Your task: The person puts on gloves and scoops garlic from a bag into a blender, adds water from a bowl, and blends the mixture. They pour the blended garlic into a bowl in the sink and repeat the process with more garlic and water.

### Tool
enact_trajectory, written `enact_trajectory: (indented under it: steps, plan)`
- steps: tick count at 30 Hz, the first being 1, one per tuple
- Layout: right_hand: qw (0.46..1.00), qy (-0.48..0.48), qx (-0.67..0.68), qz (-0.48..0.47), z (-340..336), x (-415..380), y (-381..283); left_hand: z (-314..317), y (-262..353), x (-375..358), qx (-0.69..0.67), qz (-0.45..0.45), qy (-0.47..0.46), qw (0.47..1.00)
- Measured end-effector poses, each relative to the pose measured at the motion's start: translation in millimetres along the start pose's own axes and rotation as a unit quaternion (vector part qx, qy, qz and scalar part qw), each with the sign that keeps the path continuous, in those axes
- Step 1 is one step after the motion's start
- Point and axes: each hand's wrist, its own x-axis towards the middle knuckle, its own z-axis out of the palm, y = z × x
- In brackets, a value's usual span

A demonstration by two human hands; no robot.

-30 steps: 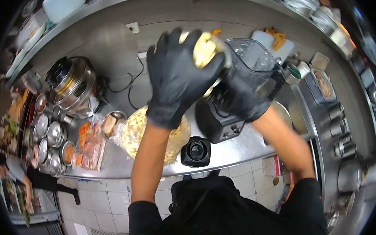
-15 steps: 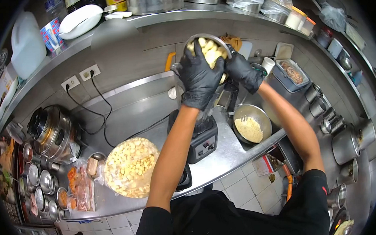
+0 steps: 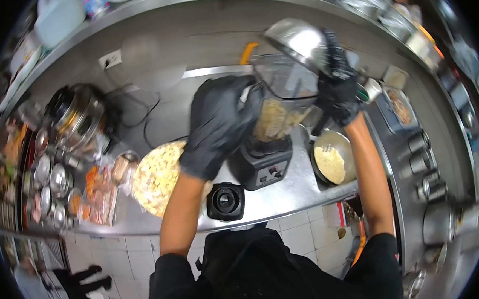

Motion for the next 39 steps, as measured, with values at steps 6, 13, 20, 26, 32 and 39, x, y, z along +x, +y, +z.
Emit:
enact_trajectory:
  steps: [6, 13, 20, 26, 32, 39]
  plan:
    - [0.951, -0.207, 0.222, 0.051, 55, -49, -123, -67, -135, -170, 0.064, -0.220, 0.268, 0.936]
    - [0.932, -0.306, 0.135, -0.141, 182, -177, -218, -50, -197, -323, 0.138, -0.317, 0.353, 0.869]
    - [0.880, -0.419, 0.133, -0.178, 170, -180, -220, -55, -250, -231, 0.306, -0.112, -0.094, 0.941]
    - [0.906, -0.352, 0.197, -0.126, 156, -189, -212, -44, -245, -233, 0.352, 0.052, -0.190, 0.915]
    - [0.896, -0.366, 0.253, -0.016, 143, -163, -203, -45, -242, -227, 0.271, 0.053, -0.148, 0.950]
    - [0.919, -0.310, 0.243, -0.027, 129, -154, -213, -56, -227, -233, 0.214, 0.030, -0.277, 0.936]
